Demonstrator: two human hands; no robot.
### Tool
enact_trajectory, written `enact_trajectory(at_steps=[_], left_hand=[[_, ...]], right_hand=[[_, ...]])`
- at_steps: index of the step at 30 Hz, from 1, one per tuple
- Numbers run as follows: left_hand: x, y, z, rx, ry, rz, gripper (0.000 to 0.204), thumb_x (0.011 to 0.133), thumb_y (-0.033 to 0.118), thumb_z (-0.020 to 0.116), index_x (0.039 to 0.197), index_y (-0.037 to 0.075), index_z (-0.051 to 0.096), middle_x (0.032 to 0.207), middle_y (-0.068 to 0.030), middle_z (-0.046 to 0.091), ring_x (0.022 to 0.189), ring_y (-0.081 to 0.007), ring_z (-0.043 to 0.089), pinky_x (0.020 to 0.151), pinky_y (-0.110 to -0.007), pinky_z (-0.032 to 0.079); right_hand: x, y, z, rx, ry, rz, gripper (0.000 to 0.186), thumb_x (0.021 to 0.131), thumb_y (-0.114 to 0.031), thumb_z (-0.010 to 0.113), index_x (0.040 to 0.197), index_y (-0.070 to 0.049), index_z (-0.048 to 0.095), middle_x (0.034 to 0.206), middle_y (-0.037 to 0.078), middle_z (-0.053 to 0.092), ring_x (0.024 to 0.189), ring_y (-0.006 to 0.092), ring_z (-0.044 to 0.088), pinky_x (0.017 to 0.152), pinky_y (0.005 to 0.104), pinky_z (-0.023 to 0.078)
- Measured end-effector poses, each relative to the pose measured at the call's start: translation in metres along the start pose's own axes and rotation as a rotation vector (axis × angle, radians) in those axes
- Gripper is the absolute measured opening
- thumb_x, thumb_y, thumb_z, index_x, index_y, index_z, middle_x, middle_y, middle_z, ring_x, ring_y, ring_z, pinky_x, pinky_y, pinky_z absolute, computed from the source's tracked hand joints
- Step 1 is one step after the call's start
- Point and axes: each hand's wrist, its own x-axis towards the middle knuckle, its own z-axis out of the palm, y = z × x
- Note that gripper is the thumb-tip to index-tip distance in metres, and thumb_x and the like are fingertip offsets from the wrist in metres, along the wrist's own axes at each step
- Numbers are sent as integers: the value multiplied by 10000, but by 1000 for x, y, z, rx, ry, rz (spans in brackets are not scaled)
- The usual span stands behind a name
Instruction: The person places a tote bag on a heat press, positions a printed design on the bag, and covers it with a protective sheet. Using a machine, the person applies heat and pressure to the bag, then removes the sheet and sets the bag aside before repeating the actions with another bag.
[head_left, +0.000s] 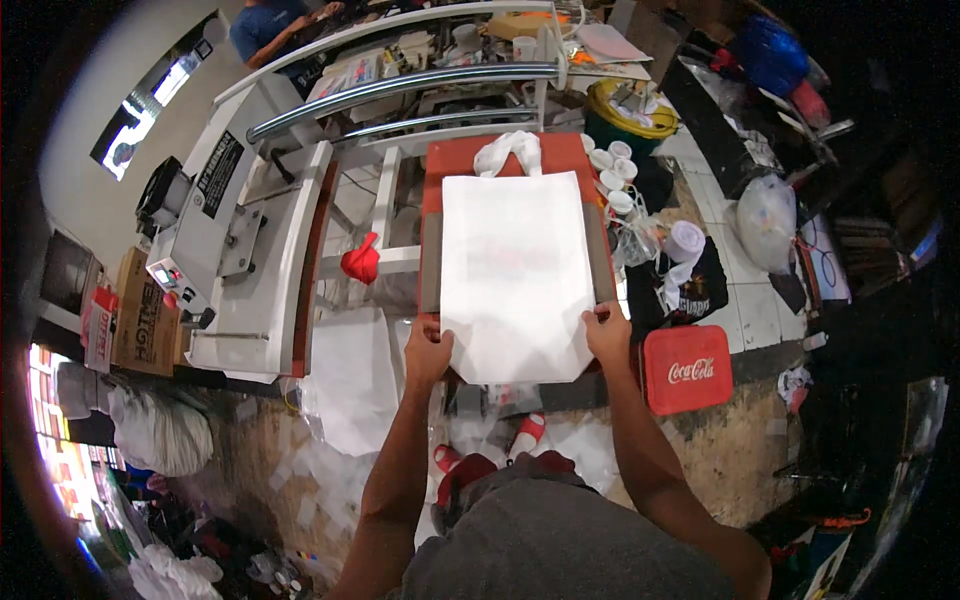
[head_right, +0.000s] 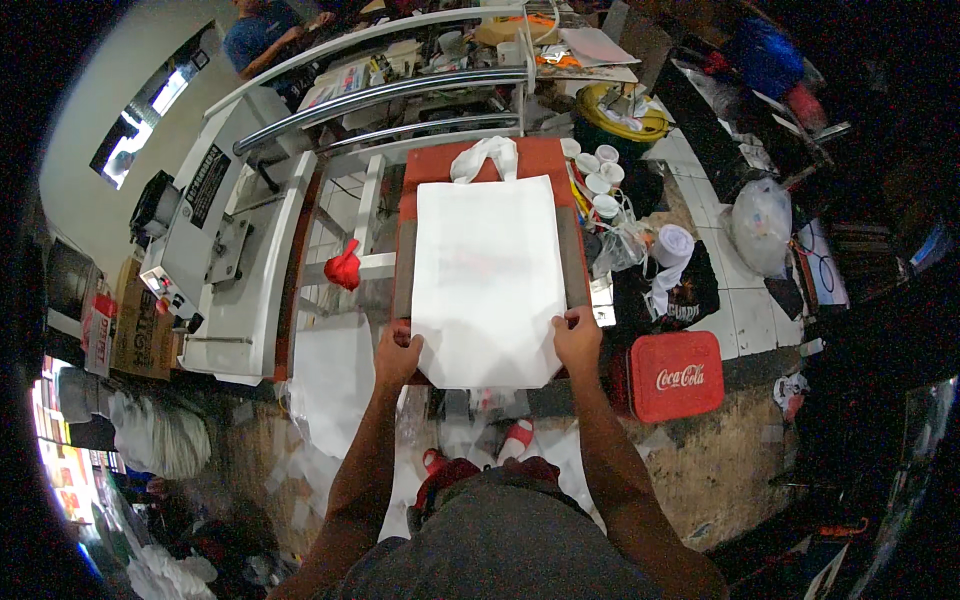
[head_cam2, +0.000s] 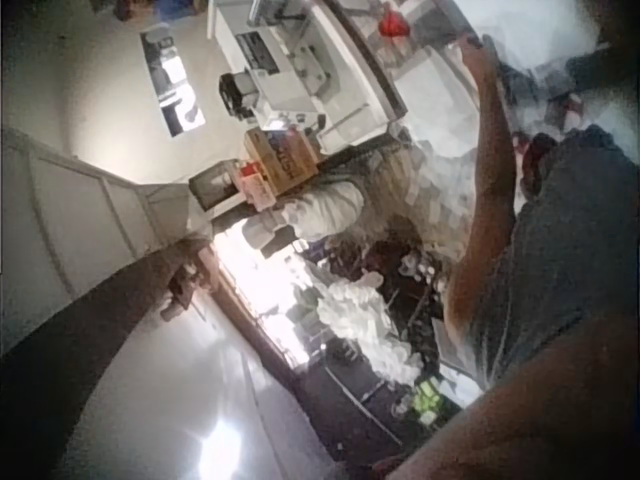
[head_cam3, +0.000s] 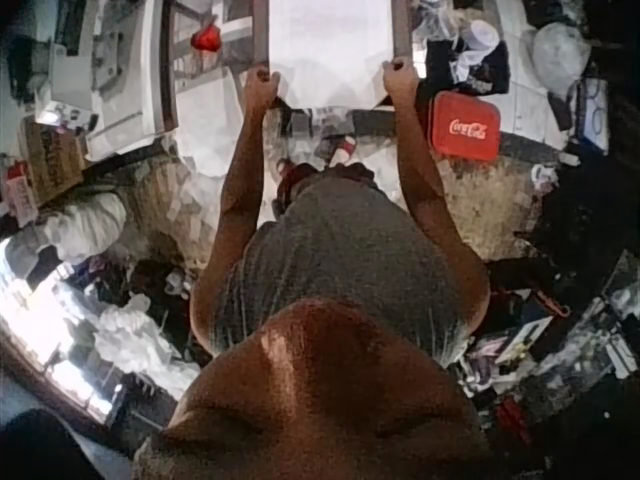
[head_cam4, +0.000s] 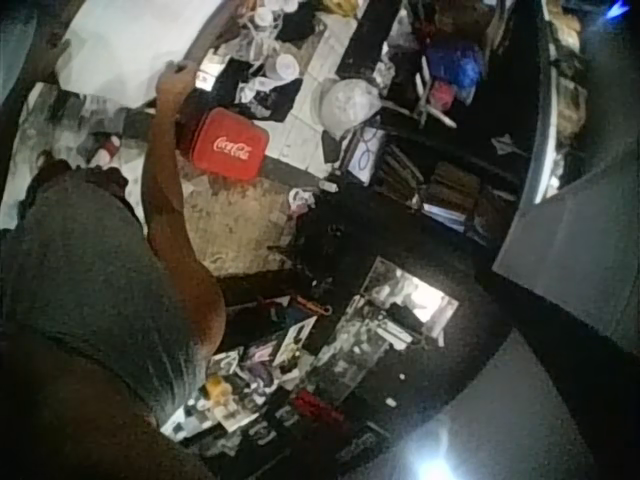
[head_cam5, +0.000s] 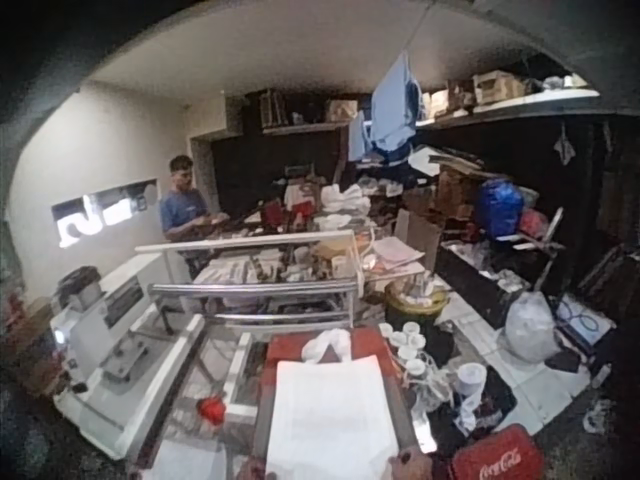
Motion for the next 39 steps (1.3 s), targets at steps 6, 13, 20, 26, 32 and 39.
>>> enact_trajectory(at_steps=[6, 13, 20, 26, 32, 39], left_hand=[[-29, -23, -35, -127, 103, 72, 182, 911, 150, 657, 1007, 14, 583, 865, -109, 669, 780, -179, 650, 724, -331, 531], [-157, -223, -113, 284, -41, -132, 198, 940, 186, 613, 987, -3, 578, 859, -149, 674, 787, -260, 670, 735, -385, 534], [-297, -318, -167, 342, -458, -379, 264, 906, 245, 622, 988, -6, 606, 970, -225, 690, 900, -420, 664, 799, -480, 532], [-411, -415, -263, 377, -511, -758, 448, 832, 356, 701, 1114, 24, 600, 1062, -173, 689, 982, -319, 674, 855, -452, 531], [-484, -532, -324, 619, -926, -443, 584, 720, 446, 805, 1091, 36, 616, 1011, -141, 701, 935, -292, 680, 834, -429, 537], [-343, -426, -282, 184, -382, -891, 277, 873, 238, 711, 997, 0, 640, 902, -163, 710, 856, -250, 693, 797, -383, 550]], right_hand=[[-13, 42, -25, 134, 315, -176, 213, 900, -192, 686, 943, 1, 609, 845, 165, 655, 777, 304, 641, 755, 404, 515], [-150, 217, 11, -383, -92, -83, 211, 886, -195, 603, 967, -4, 636, 869, 147, 662, 824, 278, 648, 737, 422, 512], [-148, 215, 210, -687, -550, -95, 257, 860, -219, 636, 1016, -15, 640, 942, 154, 665, 888, 320, 636, 791, 456, 497], [-124, 233, 266, -936, -488, -51, 288, 860, -231, 650, 1059, -24, 636, 1001, 157, 658, 947, 333, 618, 843, 462, 479], [-116, 241, 279, -967, -456, -60, 323, 859, -242, 664, 1103, -32, 631, 1061, 160, 651, 1007, 346, 600, 895, 469, 462], [-105, 234, 242, -830, -342, -144, 368, 859, -256, 680, 1153, -42, 626, 1131, 163, 642, 1076, 361, 580, 956, 476, 441]])
